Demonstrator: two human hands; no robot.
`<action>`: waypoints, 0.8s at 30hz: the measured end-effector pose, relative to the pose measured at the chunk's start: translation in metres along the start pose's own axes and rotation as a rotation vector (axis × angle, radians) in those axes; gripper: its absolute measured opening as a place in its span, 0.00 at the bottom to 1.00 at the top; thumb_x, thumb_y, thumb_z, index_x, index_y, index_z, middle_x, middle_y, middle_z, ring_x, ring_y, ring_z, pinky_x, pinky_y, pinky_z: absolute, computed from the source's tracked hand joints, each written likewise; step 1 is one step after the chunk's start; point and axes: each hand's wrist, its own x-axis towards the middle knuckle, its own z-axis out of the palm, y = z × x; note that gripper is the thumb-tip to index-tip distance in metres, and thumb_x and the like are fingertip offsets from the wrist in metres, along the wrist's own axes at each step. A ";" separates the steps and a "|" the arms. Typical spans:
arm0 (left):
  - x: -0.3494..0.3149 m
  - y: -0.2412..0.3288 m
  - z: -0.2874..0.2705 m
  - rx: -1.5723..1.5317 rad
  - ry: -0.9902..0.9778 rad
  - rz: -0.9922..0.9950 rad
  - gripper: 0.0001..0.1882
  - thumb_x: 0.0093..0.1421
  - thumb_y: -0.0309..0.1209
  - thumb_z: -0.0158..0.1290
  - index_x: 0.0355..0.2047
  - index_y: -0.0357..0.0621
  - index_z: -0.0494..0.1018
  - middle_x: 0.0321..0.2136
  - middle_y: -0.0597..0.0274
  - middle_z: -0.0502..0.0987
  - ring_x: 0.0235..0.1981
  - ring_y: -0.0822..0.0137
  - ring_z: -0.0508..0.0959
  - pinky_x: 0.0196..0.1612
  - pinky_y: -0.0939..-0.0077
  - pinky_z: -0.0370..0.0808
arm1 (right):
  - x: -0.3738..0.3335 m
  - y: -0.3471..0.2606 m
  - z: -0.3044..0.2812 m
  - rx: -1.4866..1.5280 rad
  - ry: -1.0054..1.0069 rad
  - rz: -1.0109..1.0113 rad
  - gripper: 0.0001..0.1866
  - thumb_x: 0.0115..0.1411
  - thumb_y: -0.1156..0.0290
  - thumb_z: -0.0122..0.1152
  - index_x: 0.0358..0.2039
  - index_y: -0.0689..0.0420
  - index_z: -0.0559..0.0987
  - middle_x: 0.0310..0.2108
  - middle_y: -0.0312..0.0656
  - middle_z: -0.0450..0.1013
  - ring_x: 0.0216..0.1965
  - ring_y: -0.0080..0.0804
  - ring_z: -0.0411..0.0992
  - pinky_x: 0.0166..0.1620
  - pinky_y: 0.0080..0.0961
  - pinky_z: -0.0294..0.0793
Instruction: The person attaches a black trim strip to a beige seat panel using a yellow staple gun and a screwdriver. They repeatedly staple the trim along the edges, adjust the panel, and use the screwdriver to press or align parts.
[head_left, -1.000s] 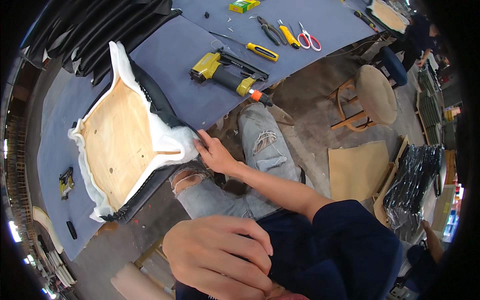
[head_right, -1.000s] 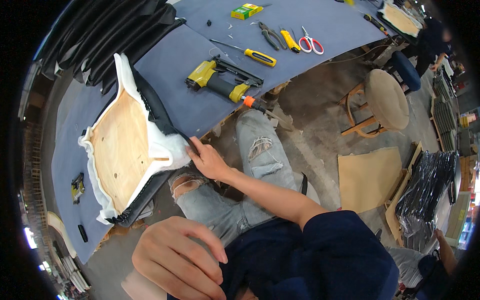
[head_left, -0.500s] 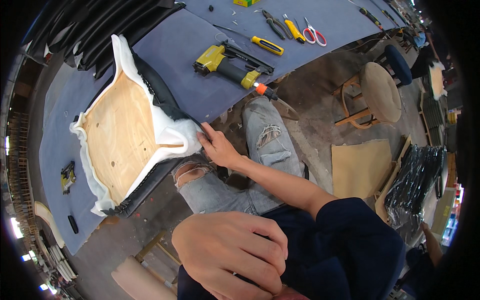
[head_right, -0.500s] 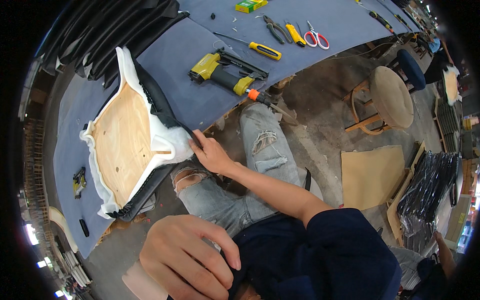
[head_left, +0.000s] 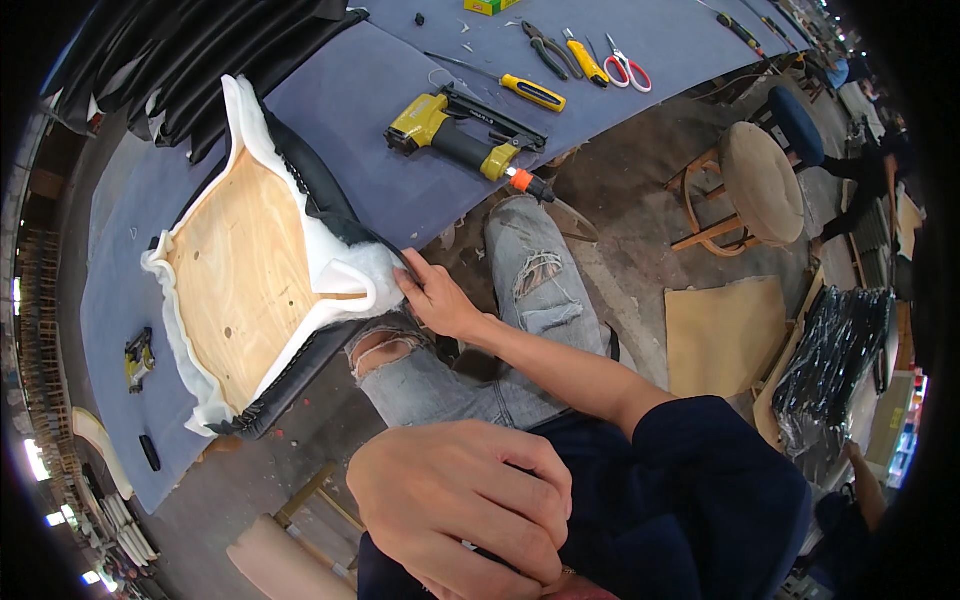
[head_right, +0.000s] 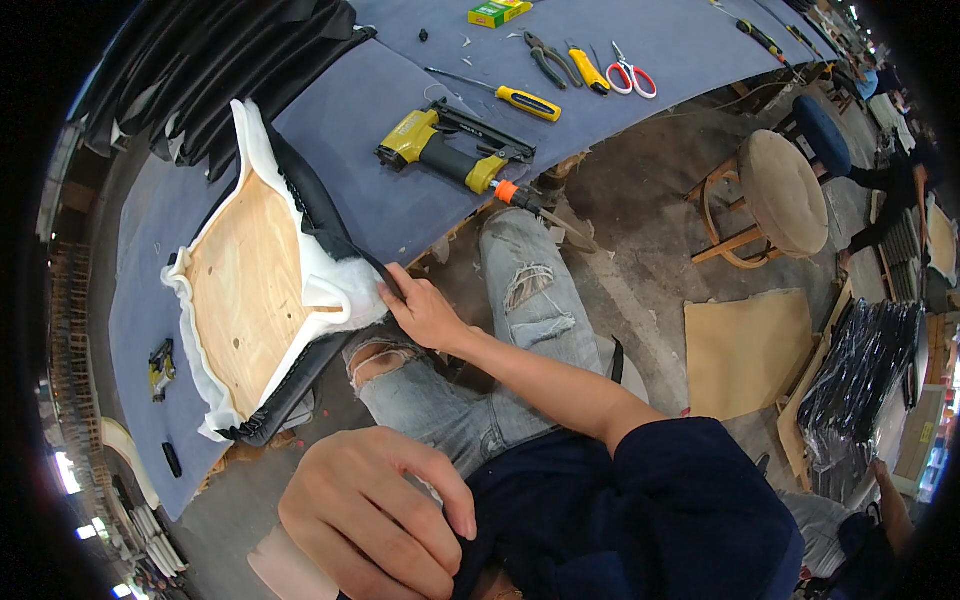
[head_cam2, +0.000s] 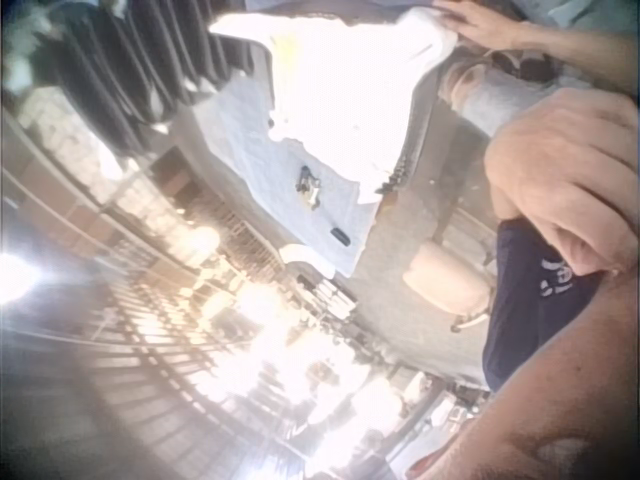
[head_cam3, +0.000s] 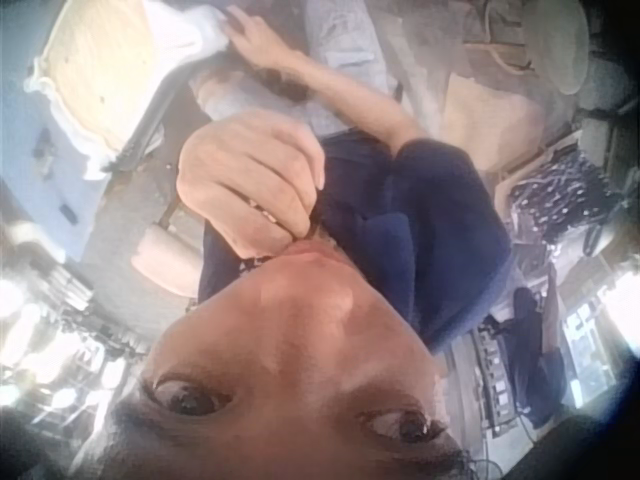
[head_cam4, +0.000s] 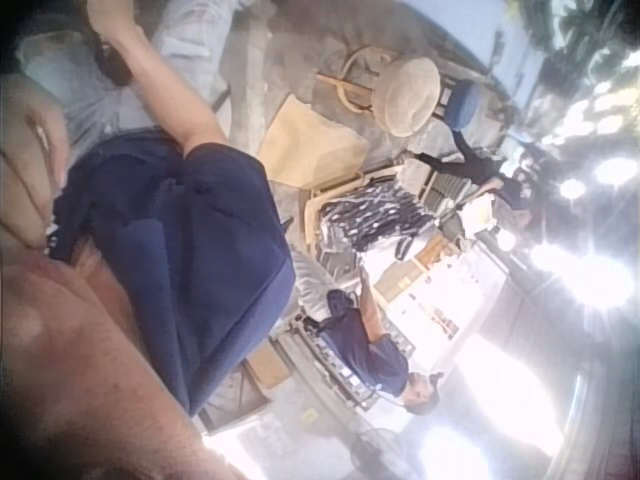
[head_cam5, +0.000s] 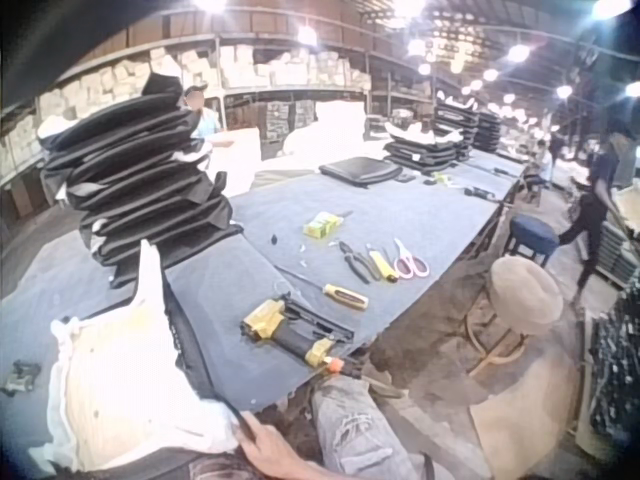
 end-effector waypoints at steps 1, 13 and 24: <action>-0.001 0.000 0.000 0.004 0.005 0.005 0.11 0.68 0.32 0.56 0.33 0.35 0.80 0.31 0.56 0.80 0.31 0.58 0.80 0.41 0.61 0.78 | 0.000 -0.001 0.000 0.001 -0.005 0.015 0.15 0.75 0.61 0.50 0.45 0.63 0.67 0.23 0.61 0.68 0.28 0.66 0.68 0.33 0.46 0.65; -0.060 0.032 -0.061 1.093 0.742 -0.422 0.05 0.63 0.26 0.58 0.34 0.36 0.75 0.33 0.58 0.78 0.34 0.63 0.76 0.45 0.67 0.74 | 0.000 -0.017 -0.023 -0.355 0.025 -0.074 0.24 0.73 0.50 0.50 0.35 0.61 0.74 0.25 0.61 0.74 0.32 0.66 0.75 0.37 0.53 0.75; -0.202 -0.004 -0.141 0.746 0.861 -0.898 0.10 0.72 0.25 0.48 0.49 0.32 0.71 0.42 0.54 0.75 0.39 0.63 0.81 0.41 0.75 0.79 | -0.010 -0.107 -0.070 -0.359 -0.146 -0.007 0.20 0.62 0.58 0.62 0.29 0.66 0.80 0.29 0.61 0.77 0.39 0.63 0.76 0.42 0.54 0.73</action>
